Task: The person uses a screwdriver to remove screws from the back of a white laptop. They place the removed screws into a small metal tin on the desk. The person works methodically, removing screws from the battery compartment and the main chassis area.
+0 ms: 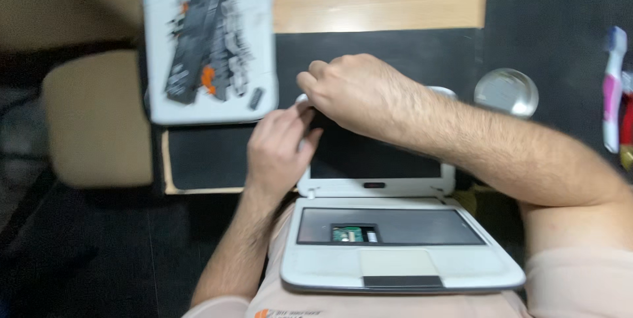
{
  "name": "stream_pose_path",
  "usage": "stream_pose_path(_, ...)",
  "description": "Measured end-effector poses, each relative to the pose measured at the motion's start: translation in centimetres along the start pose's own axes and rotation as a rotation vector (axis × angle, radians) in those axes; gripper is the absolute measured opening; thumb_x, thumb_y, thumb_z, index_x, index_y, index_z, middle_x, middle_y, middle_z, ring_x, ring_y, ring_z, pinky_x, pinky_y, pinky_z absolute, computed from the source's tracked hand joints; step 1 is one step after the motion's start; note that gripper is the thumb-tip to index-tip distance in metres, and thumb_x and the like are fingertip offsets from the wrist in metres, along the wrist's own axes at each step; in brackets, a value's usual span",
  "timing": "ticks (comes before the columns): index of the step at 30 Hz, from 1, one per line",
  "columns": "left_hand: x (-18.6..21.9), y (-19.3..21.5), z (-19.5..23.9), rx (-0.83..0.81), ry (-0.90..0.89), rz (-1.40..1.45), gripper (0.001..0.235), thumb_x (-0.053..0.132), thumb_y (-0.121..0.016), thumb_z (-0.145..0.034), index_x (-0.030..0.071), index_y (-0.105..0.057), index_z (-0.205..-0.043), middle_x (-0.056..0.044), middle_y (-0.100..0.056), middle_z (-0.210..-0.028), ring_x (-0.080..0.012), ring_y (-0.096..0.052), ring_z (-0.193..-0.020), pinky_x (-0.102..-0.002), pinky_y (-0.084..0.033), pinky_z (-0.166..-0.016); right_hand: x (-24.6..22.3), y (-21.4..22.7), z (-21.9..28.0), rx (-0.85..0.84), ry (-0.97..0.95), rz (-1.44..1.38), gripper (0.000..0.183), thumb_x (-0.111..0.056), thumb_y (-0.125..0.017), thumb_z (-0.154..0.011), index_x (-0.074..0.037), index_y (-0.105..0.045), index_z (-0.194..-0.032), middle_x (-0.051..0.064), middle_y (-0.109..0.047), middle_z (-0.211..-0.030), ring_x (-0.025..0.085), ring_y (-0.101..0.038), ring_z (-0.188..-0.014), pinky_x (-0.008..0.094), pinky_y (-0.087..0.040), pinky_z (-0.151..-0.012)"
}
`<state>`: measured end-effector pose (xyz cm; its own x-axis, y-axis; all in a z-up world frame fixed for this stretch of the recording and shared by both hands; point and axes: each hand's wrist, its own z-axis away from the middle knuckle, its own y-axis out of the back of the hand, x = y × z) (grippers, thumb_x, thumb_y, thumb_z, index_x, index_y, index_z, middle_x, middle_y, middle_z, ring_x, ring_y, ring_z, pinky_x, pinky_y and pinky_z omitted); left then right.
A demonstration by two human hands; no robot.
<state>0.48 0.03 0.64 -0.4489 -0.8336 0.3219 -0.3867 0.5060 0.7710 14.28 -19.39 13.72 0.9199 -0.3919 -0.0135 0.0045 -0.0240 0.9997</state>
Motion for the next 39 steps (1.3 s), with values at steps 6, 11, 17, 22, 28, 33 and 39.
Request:
stream_pose_path(6,0.6,0.4,-0.7,-0.066,-0.020,-0.049,0.030,0.029,-0.082,-0.122,0.006,-0.087,-0.141,-0.012,-0.084,-0.153,-0.0350,-0.079,-0.116,-0.050,-0.064,-0.108,0.1,-2.0,12.4,0.521,-0.266,-0.684,0.009,-0.003,-0.090,-0.110,-0.004,-0.086,-0.118,0.014,-0.087,-0.100,0.038,-0.089,-0.088,0.046,-0.072,-0.074)
stream_pose_path(11,1.6,1.0,-1.0,-0.138,0.049,-0.021,0.027,0.024,-0.076,-0.126,0.006,-0.088,-0.142,-0.013,-0.086,-0.155,-0.0338,-0.077,-0.115,-0.050,-0.063,-0.105,0.4,-9.2,23.9,0.897,-0.563,-0.877,0.012,-0.016,-0.099,-0.106,-0.008,-0.090,-0.108,0.012,-0.089,-0.099,0.026,-0.083,-0.081,0.038,-0.065,-0.072)
stream_pose_path(17,2.5,1.3,-0.9,-0.172,-0.008,-0.022,0.029,-0.009,-0.069,-0.122,-0.008,-0.080,-0.149,-0.023,-0.079,-0.167,-0.0397,-0.065,-0.111,-0.049,-0.061,-0.107,3.4,-13.8,31.0,1.258,-0.812,-0.864,0.028,-0.019,-0.078,-0.130,0.006,-0.068,-0.121,0.029,-0.066,-0.119,0.031,-0.072,-0.085,0.036,-0.067,-0.071)
stream_pose_path(22,3.1,1.2,-0.8,-0.173,0.022,-0.027,0.034,-0.008,-0.067,-0.125,-0.011,-0.073,-0.158,-0.028,-0.075,-0.166,-0.0443,-0.073,-0.133,-0.055,-0.061,-0.117,4.2,-13.4,30.0,1.280,-0.876,-0.841,0.013,0.013,-0.072,-0.131,0.010,-0.060,-0.134,0.034,-0.070,-0.127,0.041,-0.080,-0.105,0.043,-0.074,-0.092)
stream_pose_path(28,3.4,1.1,-0.9,-0.160,0.065,-0.048,0.033,-0.010,-0.065,-0.125,-0.011,-0.071,-0.157,-0.027,-0.074,-0.162,-0.0436,-0.074,-0.135,-0.055,-0.060,-0.119,3.7,-12.6,29.2,1.107,-0.969,-0.668,0.011,0.015,-0.085,-0.124,0.010,-0.079,-0.131,0.025,-0.084,-0.128,0.035,-0.084,-0.122,0.043,-0.071,-0.112)
stream_pose_path(33,3.0,1.0,-0.6,-0.185,0.075,-0.085,0.039,-0.011,-0.062,-0.122,-0.006,-0.071,-0.160,-0.023,-0.072,-0.165,-0.0434,-0.071,-0.130,-0.056,-0.058,-0.118,3.5,-12.6,28.9,1.090,-0.996,-0.656,0.008,0.011,-0.086,-0.126,0.009,-0.081,-0.131,0.024,-0.085,-0.129,0.032,-0.084,-0.120,0.039,-0.071,-0.107)
stream_pose_path(39,2.6,0.4,-0.4,-0.139,0.097,-0.064,0.030,-0.006,-0.071,-0.124,-0.001,-0.076,-0.153,-0.018,-0.074,-0.160,-0.0409,-0.071,-0.128,-0.054,-0.058,-0.113,3.7,-13.1,29.4,1.116,-0.953,-0.629,0.008,0.010,-0.087,-0.127,0.010,-0.080,-0.130,0.026,-0.084,-0.128,0.035,-0.083,-0.122,0.044,-0.068,-0.112)
